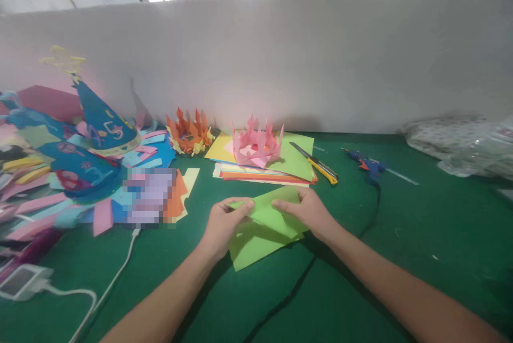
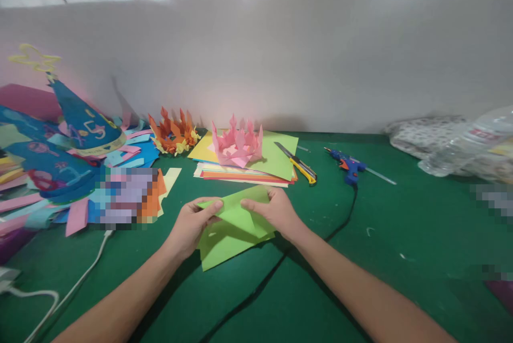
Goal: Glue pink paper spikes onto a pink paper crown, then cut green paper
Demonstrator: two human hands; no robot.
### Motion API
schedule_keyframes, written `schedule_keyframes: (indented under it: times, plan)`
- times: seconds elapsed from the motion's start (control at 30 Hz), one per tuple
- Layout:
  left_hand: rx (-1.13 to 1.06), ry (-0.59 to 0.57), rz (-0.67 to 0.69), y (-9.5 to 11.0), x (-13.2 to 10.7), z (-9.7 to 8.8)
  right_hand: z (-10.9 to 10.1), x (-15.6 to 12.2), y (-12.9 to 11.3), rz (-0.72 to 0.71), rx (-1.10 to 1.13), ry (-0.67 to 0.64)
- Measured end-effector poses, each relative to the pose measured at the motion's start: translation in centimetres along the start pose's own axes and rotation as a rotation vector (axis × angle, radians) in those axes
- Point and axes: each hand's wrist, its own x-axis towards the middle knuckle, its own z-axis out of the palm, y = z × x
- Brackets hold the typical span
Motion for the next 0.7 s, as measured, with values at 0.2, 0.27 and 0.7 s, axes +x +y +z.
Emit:
schedule_keyframes:
  times: [0.2,0.27,0.7]
  plan:
    - [0.12,-0.033,-0.02,0.23,-0.01,-0.09,-0.35,0.18,0.13,0.013,0.009,-0.032]
    - [0.181,-0.042,0.001,0.34,-0.05,-0.08,-0.39,0.24,0.15,0.01,0.007,-0.032]
    - [0.442,-0.023,0.209,-0.15,0.33,-0.53,-0.61,0.29,-0.22,-0.11,-0.197,0.021]
